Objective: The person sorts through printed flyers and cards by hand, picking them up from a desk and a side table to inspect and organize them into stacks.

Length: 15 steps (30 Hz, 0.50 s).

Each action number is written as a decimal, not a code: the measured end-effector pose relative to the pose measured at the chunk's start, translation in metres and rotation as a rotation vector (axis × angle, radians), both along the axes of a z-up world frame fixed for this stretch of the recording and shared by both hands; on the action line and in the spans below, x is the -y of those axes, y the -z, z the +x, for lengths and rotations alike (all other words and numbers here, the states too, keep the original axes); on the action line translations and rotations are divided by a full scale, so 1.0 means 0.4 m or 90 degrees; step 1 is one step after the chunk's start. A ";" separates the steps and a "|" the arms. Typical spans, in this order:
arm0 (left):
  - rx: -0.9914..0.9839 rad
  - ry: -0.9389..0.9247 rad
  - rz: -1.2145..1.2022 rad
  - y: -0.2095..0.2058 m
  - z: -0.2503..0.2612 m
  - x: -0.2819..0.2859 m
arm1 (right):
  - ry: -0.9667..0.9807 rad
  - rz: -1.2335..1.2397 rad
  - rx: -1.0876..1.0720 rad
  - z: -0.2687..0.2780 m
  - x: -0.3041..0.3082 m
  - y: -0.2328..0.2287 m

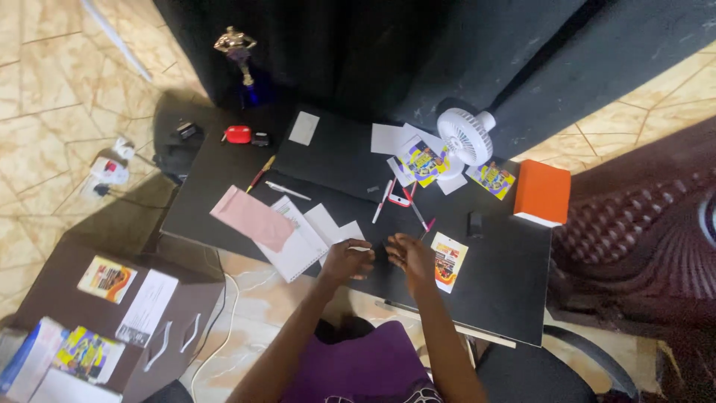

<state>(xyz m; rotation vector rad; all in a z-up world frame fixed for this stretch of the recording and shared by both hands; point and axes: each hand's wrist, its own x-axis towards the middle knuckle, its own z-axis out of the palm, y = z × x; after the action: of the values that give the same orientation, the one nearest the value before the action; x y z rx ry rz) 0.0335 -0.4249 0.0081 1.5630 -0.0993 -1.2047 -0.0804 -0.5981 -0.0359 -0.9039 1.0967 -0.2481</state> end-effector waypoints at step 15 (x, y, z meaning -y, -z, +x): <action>-0.028 -0.034 0.081 0.030 0.124 0.144 | 0.014 0.032 0.047 0.201 0.383 0.110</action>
<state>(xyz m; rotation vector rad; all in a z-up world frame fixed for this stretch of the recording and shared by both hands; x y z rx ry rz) 0.0832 -0.4825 -0.0039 1.6377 0.0487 -1.2218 -0.0002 -0.7515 -0.0801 -0.8318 1.0414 -0.2688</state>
